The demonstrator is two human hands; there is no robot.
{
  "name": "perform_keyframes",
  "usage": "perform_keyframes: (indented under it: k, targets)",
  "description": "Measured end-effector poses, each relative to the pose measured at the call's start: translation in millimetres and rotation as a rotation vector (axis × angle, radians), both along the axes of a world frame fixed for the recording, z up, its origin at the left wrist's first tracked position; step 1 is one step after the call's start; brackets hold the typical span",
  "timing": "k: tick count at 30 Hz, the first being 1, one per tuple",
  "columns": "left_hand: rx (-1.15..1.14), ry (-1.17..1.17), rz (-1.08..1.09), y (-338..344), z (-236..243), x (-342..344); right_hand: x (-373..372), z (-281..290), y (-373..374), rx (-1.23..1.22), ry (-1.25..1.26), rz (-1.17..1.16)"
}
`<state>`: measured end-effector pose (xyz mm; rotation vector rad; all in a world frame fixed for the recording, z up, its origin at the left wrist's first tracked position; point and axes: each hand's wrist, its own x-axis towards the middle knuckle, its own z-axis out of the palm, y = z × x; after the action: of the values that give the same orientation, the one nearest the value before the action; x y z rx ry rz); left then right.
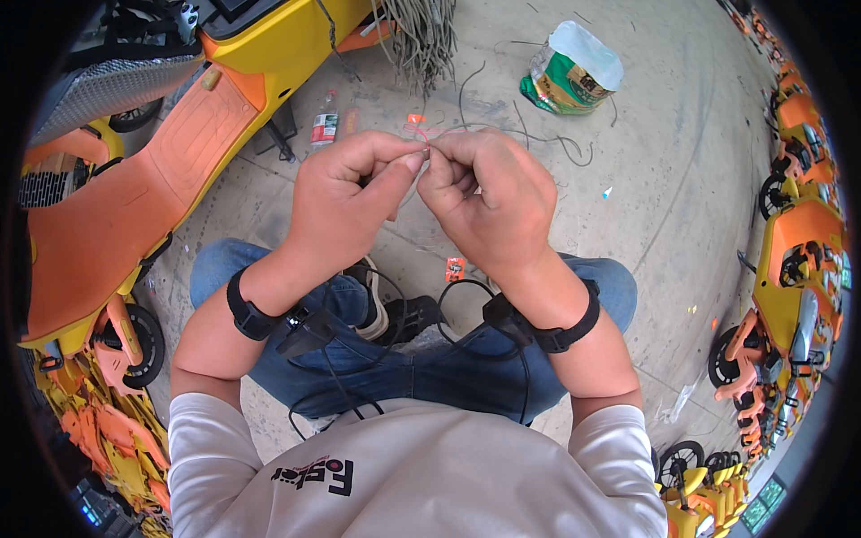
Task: The person twists thin electrical wires together by hand and uses shears to cut a length of wire.
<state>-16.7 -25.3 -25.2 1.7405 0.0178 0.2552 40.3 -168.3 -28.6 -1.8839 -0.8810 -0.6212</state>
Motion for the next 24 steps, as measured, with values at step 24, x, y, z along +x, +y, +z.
perform_keyframes:
  k: [24]
  targets:
    - [-0.105,0.117,-0.025,3.6,-2.1,-1.9,9.9,5.4,-11.0,-0.092,0.091,0.181]
